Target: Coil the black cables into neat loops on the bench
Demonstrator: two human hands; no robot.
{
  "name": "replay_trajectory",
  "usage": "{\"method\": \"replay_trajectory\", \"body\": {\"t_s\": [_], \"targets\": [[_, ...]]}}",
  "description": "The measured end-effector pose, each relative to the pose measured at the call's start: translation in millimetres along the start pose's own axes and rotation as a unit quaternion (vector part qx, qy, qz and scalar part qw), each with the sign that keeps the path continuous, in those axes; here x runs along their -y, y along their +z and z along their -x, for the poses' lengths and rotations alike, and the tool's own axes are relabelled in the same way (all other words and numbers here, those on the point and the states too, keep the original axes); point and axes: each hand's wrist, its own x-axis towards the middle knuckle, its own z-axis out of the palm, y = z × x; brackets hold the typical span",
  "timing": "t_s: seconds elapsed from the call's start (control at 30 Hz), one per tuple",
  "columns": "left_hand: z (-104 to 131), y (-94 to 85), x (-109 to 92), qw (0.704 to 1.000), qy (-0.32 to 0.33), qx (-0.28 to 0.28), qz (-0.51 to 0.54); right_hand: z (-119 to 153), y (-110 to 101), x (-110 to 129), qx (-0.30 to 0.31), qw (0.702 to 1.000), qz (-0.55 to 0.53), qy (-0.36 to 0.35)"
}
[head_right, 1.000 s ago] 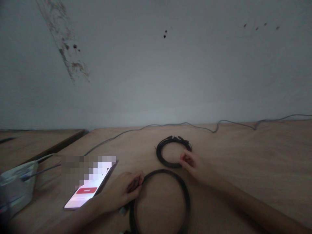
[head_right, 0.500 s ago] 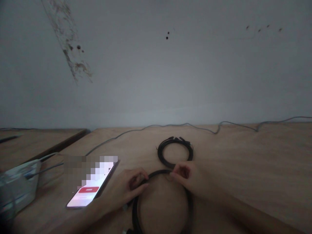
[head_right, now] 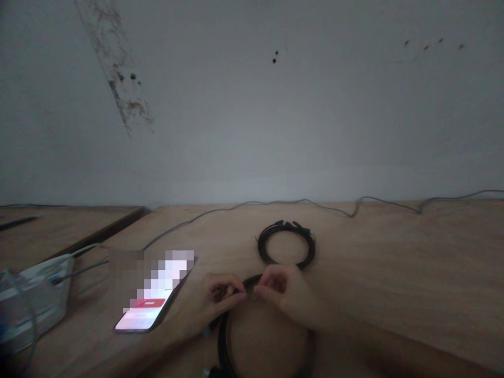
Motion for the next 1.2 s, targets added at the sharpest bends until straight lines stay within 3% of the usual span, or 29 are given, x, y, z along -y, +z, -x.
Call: {"method": "replay_trajectory", "body": {"t_s": [0.2,0.47,0.7,1.0,1.2], "targets": [[1.9,-2.1,-7.5,0.999,0.014,-0.036,0.034,2.7,-0.7,-8.0,-0.041,0.998,-0.039,-0.006],[4.7,-3.1,-16.5,0.997,-0.021,-0.055,0.059,10.4,-2.7,1.0,-0.054,0.998,-0.022,0.003],[3.3,-0.6,-10.6,0.996,-0.011,-0.052,0.067,13.8,-7.3,-4.3,-0.062,0.991,0.109,-0.053],[1.6,4.6,-4.8,0.998,-0.006,-0.042,0.044,22.1,-22.1,12.4,-0.010,0.946,0.280,-0.162],[1.2,8.3,4.3,0.998,0.001,-0.017,0.060,20.9,-27.7,11.9,0.071,0.909,0.343,-0.226]]}}
